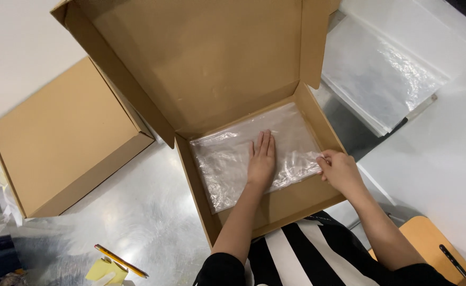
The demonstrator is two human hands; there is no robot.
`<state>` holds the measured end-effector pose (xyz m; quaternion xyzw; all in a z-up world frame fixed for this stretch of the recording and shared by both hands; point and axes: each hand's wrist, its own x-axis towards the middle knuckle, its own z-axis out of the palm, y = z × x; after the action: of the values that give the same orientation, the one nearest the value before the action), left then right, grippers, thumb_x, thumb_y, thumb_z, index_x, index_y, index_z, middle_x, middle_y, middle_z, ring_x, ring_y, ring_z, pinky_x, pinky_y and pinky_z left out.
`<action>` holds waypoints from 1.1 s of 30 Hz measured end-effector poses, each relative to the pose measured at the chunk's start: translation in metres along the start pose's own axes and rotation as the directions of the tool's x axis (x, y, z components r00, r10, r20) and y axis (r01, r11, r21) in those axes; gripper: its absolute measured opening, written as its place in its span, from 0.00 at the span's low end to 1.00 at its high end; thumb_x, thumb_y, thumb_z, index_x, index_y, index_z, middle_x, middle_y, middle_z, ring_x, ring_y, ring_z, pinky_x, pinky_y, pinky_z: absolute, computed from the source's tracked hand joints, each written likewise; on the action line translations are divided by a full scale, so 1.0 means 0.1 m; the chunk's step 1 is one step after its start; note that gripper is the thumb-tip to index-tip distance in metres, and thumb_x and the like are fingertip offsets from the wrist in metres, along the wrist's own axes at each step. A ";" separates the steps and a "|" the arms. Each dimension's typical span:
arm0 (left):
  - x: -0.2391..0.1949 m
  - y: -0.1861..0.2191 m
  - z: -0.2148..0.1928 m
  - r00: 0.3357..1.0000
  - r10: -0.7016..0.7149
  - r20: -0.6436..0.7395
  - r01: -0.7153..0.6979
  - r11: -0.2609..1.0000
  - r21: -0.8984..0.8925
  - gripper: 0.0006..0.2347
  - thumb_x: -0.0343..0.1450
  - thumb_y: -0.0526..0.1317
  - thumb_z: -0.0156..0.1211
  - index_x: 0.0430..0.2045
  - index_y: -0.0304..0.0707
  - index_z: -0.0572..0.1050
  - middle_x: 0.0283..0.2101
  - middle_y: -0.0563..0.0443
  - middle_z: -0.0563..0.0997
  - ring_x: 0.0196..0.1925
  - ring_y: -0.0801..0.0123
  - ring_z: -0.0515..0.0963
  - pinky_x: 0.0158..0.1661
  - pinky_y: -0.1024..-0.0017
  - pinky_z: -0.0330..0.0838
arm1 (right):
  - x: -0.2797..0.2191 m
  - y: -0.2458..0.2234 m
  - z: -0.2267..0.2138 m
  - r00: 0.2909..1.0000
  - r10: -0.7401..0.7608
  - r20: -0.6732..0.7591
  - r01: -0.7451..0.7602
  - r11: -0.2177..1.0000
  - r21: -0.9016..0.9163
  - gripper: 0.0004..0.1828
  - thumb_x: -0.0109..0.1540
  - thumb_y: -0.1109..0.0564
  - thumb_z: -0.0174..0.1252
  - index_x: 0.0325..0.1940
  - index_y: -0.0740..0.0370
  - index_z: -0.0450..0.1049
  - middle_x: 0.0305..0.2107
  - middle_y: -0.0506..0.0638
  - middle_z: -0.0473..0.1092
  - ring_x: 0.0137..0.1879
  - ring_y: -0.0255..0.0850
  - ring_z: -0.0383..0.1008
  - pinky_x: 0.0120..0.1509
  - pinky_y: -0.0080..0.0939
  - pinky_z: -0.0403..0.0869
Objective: The person unpacks a pink garment from a plastic bag, places it on a hanger, and hangs it on a clothing rack. They then line a cardboard box with a plastic bag, close the box, and tie it with a white ribbon.
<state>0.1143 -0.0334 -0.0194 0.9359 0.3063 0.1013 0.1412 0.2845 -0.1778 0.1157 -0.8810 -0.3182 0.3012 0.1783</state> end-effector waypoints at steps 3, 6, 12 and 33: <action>0.02 0.18 -0.25 0.992 -0.091 0.090 0.095 0.995 -0.036 0.25 0.80 0.37 0.40 0.77 0.41 0.55 0.83 0.42 0.49 0.85 0.51 0.45 0.76 0.40 0.43 | -0.02 -0.03 0.01 1.000 -0.003 -0.008 0.003 0.998 0.070 0.17 0.70 0.56 0.57 0.57 0.71 0.81 0.22 0.57 0.81 0.27 0.45 0.81 0.40 0.45 0.79; 0.04 0.29 -0.39 0.967 -0.153 0.204 0.173 0.982 -0.080 0.24 0.82 0.50 0.38 0.77 0.66 0.53 0.84 0.45 0.41 0.85 0.45 0.35 0.73 0.26 0.29 | -0.03 -0.06 0.00 0.999 0.040 0.012 -0.040 0.999 0.027 0.18 0.69 0.53 0.57 0.56 0.66 0.82 0.20 0.56 0.81 0.29 0.53 0.83 0.41 0.53 0.80; 0.04 0.35 -0.57 0.961 -0.138 0.240 0.133 0.990 0.038 0.23 0.80 0.63 0.35 0.74 0.84 0.54 0.84 0.43 0.40 0.84 0.42 0.30 0.70 0.22 0.27 | 0.05 0.06 0.11 1.000 0.019 0.010 -0.019 0.999 0.043 0.17 0.68 0.54 0.57 0.56 0.67 0.81 0.18 0.52 0.80 0.22 0.45 0.80 0.35 0.43 0.78; -0.03 0.12 0.07 0.964 0.242 -0.107 -0.236 0.970 0.066 0.25 0.77 0.65 0.47 0.71 0.71 0.64 0.70 0.53 0.67 0.77 0.57 0.62 0.73 0.46 0.53 | 0.13 -0.16 0.07 0.993 0.025 0.113 -0.030 0.999 0.035 0.30 0.67 0.47 0.60 0.74 0.47 0.66 0.56 0.66 0.77 0.60 0.58 0.80 0.63 0.59 0.79</action>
<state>0.1203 -0.0456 -0.0221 0.9621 0.2014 0.1629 0.0856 0.2811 -0.1569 0.1131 -0.8635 -0.3100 0.3586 0.1720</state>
